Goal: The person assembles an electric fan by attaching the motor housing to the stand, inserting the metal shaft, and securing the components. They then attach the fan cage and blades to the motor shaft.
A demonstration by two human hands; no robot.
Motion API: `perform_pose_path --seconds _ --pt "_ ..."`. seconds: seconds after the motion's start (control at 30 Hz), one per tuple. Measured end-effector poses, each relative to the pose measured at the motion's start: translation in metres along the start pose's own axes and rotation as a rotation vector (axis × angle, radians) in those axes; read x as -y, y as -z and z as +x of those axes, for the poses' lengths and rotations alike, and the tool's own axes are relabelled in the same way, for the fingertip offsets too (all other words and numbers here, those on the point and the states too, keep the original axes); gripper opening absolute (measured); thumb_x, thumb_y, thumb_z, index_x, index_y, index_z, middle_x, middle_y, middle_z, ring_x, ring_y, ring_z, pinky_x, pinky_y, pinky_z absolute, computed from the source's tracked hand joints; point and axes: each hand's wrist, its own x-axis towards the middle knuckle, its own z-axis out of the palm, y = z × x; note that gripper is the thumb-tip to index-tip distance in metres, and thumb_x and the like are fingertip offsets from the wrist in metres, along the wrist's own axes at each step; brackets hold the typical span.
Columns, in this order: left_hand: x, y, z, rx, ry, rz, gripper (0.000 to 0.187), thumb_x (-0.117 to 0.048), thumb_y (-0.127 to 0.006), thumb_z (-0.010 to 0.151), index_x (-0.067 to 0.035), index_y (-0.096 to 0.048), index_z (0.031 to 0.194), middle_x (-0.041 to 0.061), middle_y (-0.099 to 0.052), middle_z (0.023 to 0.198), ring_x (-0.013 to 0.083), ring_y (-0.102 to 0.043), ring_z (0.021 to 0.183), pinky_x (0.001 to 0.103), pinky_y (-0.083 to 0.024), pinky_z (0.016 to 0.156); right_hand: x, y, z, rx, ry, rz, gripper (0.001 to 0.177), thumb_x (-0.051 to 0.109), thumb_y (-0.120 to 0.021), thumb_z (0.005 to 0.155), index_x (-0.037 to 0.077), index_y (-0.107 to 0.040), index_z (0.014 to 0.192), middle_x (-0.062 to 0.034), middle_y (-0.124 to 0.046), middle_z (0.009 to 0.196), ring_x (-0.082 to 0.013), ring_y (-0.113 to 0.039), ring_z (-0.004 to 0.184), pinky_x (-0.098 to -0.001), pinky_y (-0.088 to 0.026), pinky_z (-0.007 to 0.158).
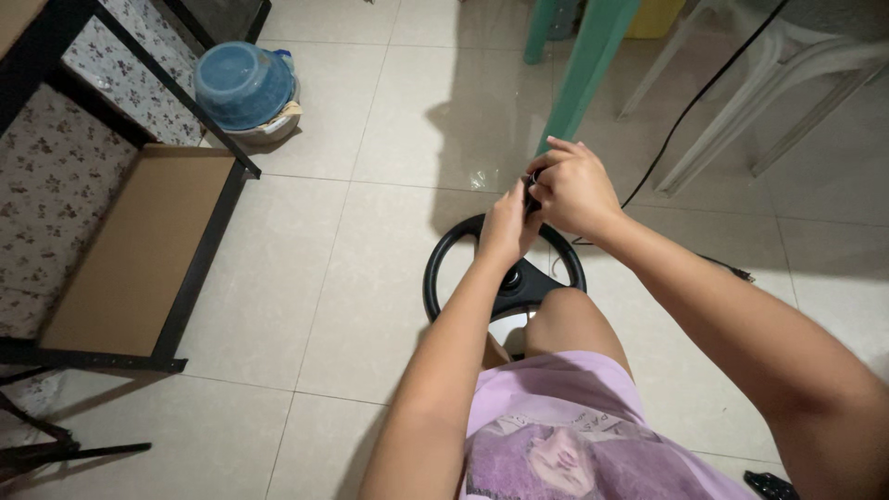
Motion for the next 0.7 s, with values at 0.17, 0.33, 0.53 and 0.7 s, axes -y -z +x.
perform_pose_path --seconds 0.17,0.33,0.53,0.7 --pt "0.0 -0.004 0.002 0.004 0.021 0.002 0.055 -0.019 -0.071 0.087 -0.008 -0.049 0.136 0.023 -0.069 0.111 0.0464 -0.066 0.102 0.053 -0.053 0.082 0.002 0.003 0.002 -0.06 -0.001 0.084 0.009 0.008 -0.073 0.079 0.003 -0.079 0.078 -0.0063 -0.075 0.108 -0.0281 -0.066 0.112 -0.0483 -0.043 0.112" --pt "-0.001 -0.001 0.002 0.029 0.025 0.035 0.049 -0.024 -0.072 0.089 -0.008 -0.05 0.13 0.023 -0.07 0.112 0.0466 -0.066 0.104 0.053 -0.054 0.083 0.009 0.015 0.012 0.07 -0.036 0.043 0.009 0.007 -0.071 0.082 0.003 -0.079 0.079 -0.0045 -0.075 0.104 -0.0248 -0.071 0.091 -0.0401 -0.057 0.084" --pt "-0.004 0.008 0.005 0.106 0.083 -0.06 0.056 -0.032 -0.073 0.092 -0.01 -0.049 0.138 0.024 -0.071 0.113 0.0453 -0.067 0.107 0.05 -0.054 0.087 0.002 0.059 0.038 0.035 0.125 0.018 0.009 0.006 -0.071 0.085 0.003 -0.078 0.079 -0.0085 -0.075 0.107 -0.0254 -0.072 0.092 -0.0378 -0.058 0.081" --pt "-0.007 0.023 0.031 0.2 -0.042 -0.196 0.092 -0.023 -0.088 0.078 0.001 -0.03 0.145 0.028 -0.047 0.143 0.0428 -0.047 0.134 0.045 -0.043 0.105 -0.009 0.078 0.041 0.001 0.077 0.253 0.021 0.02 -0.077 0.089 0.0 -0.071 0.095 -0.0146 -0.07 0.119 -0.026 -0.069 0.093 -0.0371 -0.057 0.078"
